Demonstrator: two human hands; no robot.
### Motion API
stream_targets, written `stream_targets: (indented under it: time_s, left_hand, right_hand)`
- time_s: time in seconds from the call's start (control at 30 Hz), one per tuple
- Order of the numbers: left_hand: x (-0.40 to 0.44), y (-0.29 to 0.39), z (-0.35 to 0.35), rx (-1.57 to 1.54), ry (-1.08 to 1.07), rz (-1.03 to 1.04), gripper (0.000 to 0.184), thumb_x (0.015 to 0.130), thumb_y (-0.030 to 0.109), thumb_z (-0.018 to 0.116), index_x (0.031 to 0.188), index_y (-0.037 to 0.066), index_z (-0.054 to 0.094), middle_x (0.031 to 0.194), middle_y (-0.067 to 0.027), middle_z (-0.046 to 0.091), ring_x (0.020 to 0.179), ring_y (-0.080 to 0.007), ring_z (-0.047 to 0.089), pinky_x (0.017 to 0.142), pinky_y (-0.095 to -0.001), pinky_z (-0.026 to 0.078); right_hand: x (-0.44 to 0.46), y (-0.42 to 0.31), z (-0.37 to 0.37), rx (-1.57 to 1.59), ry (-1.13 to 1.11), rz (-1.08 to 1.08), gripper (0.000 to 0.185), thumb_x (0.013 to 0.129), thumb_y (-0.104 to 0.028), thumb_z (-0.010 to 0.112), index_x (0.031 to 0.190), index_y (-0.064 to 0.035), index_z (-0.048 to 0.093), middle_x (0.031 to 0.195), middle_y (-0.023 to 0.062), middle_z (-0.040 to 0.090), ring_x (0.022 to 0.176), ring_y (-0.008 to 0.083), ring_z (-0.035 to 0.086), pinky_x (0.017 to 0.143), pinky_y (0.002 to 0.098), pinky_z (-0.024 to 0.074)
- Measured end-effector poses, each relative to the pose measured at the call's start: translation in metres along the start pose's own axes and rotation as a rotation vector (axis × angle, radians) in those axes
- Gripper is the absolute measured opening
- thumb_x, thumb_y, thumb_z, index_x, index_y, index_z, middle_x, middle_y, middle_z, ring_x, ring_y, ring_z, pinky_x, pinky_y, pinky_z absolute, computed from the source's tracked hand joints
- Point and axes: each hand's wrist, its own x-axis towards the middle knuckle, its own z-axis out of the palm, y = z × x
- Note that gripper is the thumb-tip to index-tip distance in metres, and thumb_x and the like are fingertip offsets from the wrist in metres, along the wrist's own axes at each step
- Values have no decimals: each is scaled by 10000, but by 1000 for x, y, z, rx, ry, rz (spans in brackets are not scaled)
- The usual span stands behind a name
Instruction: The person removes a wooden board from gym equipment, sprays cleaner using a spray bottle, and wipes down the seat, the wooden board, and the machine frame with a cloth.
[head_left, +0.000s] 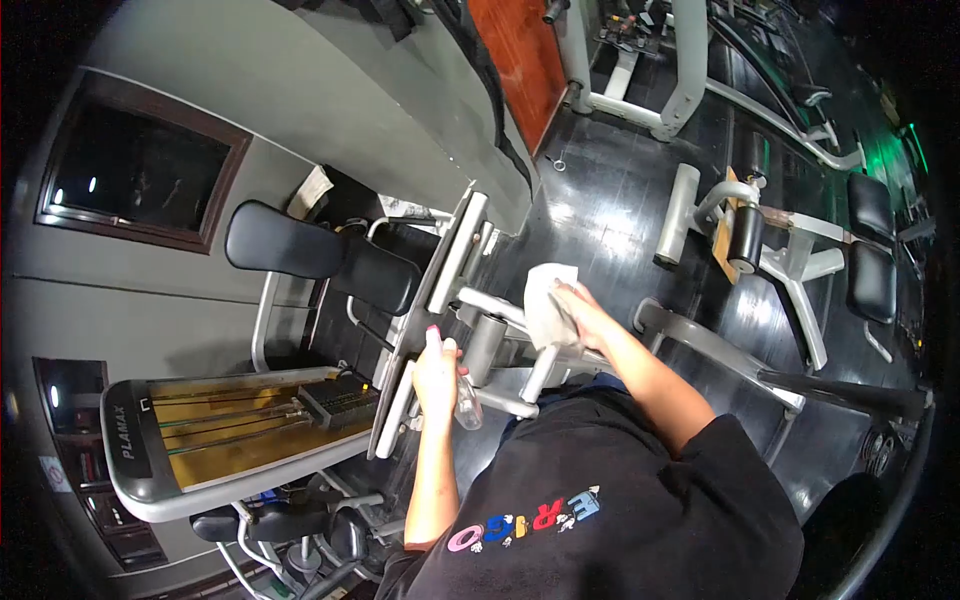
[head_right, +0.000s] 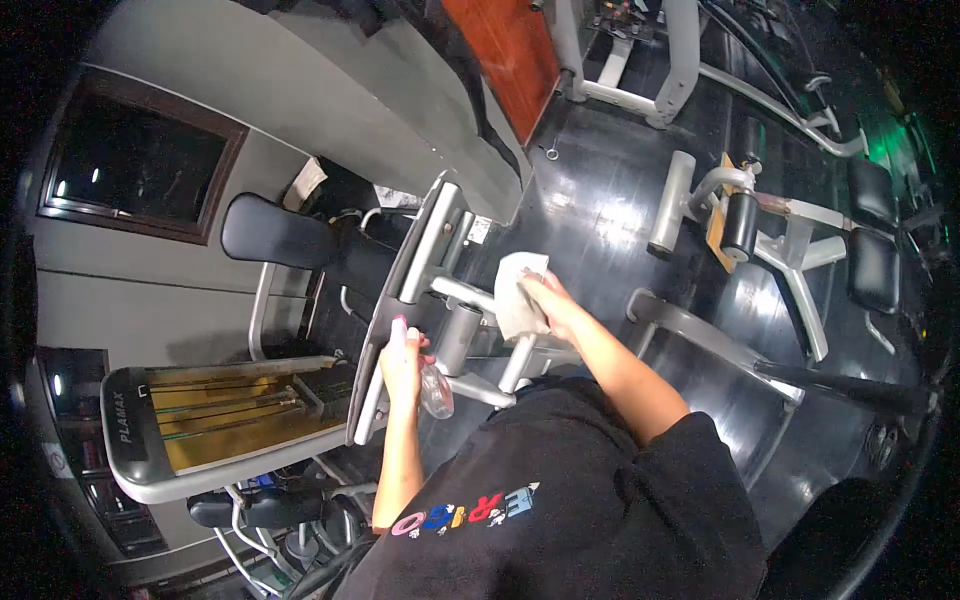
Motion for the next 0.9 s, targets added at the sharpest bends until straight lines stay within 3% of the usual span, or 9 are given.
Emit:
stream_targets:
  time_s: [0.2,0.27,0.33,0.4,0.47,0.53,0.6,0.83,0.9]
  left_hand:
    - [-22,-42,-13,76,-5,135,363,951,215,518,1199,-50,534,807,-118,637,563,-153,622,557,-295,516]
    - [-35,-47,-14,17,2,84,341,951,227,525,1141,-54,572,792,-120,646,565,-162,634,559,-297,516]
    - [-48,-49,-13,24,15,16,314,952,229,527,1069,-53,605,773,-121,655,578,-165,648,561,-295,514]
    - [-59,-49,-13,-38,36,-35,321,936,246,546,1008,-58,620,774,-124,667,596,-166,655,557,-301,515]
    - [-70,-55,-12,-185,33,-203,334,910,256,572,977,-67,624,791,-129,672,605,-166,654,548,-311,518]
    - [-78,-71,-13,-222,35,-220,344,892,263,589,963,-71,627,808,-134,678,619,-170,658,540,-310,520]
    - [-80,-80,-10,-176,17,-210,337,892,260,591,956,-67,633,815,-136,680,627,-172,663,540,-298,522]
    - [-56,-62,-12,-210,-34,-141,337,886,266,592,953,-61,638,805,-113,686,624,-167,665,558,-294,507]
    - [-52,-53,-14,-162,-42,-128,325,888,272,587,955,-42,643,803,-104,685,621,-159,662,573,-299,491]
  right_hand:
    - [65,-59,59,-325,24,-373,273,914,-151,560,1159,-33,543,1029,59,617,921,151,594,784,308,493]
    - [95,-58,89,-388,58,-438,293,921,-146,542,1181,-16,502,1023,83,621,904,165,598,785,313,495]
    - [103,-37,121,-447,21,-284,331,931,-120,500,1240,-22,436,1039,134,621,915,208,619,794,351,501]
    - [52,-12,173,-655,219,-452,384,918,-76,472,1291,-55,384,1093,184,607,993,277,620,859,388,483]
    - [68,28,168,-732,231,-1049,425,892,-42,470,1306,-78,381,1118,218,599,1065,333,600,921,405,452]
    - [59,25,158,-735,144,-940,455,870,-12,468,1311,-75,375,1152,212,589,1129,325,559,976,396,414]
    - [55,13,141,-506,-149,-409,420,904,-24,442,1315,-71,375,1163,173,594,1124,262,556,992,368,410]
    - [17,21,77,-328,-363,-44,332,945,-136,475,1256,-27,516,1097,75,629,1026,170,588,924,339,462]
    - [6,17,59,-201,-152,18,293,935,-143,502,1192,-14,556,1075,77,637,1014,181,594,920,336,464]
